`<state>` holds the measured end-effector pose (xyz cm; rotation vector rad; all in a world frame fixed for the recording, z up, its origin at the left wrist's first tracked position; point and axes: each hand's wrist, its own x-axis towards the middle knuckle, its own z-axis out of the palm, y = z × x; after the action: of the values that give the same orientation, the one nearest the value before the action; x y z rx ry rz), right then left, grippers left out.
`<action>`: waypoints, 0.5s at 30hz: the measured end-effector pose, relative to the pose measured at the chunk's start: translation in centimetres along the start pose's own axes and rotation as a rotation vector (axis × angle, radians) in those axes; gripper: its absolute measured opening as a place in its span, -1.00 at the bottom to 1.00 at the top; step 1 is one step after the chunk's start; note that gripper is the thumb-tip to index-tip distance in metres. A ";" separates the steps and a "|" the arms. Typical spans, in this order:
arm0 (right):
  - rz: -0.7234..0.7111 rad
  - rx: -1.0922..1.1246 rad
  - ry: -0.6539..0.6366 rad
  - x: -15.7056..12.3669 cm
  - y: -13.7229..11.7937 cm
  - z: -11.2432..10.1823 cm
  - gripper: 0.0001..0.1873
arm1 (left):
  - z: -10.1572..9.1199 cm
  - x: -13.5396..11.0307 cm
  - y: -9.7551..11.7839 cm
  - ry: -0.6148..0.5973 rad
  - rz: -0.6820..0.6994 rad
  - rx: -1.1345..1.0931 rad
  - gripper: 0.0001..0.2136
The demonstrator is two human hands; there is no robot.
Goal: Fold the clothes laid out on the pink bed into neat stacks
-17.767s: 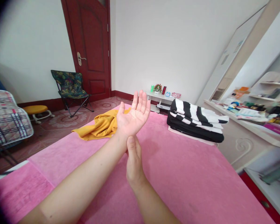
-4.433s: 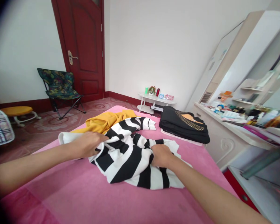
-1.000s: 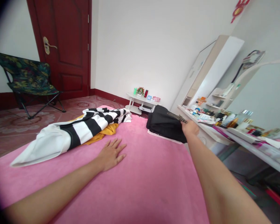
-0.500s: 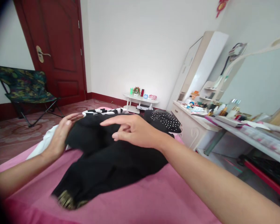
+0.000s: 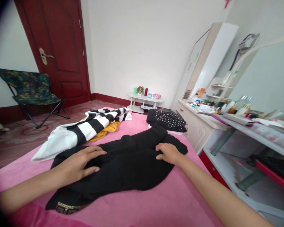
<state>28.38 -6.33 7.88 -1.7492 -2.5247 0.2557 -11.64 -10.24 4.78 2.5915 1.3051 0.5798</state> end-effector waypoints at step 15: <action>0.072 0.211 -0.024 -1.0 -4.7 -0.2 -0.54 | -0.8 2.7 0.2 -0.071 0.063 -0.009 -0.89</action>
<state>24.39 -8.89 8.94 -1.7657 -2.3521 0.5283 -10.34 -8.25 6.24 2.6291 1.2001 0.4975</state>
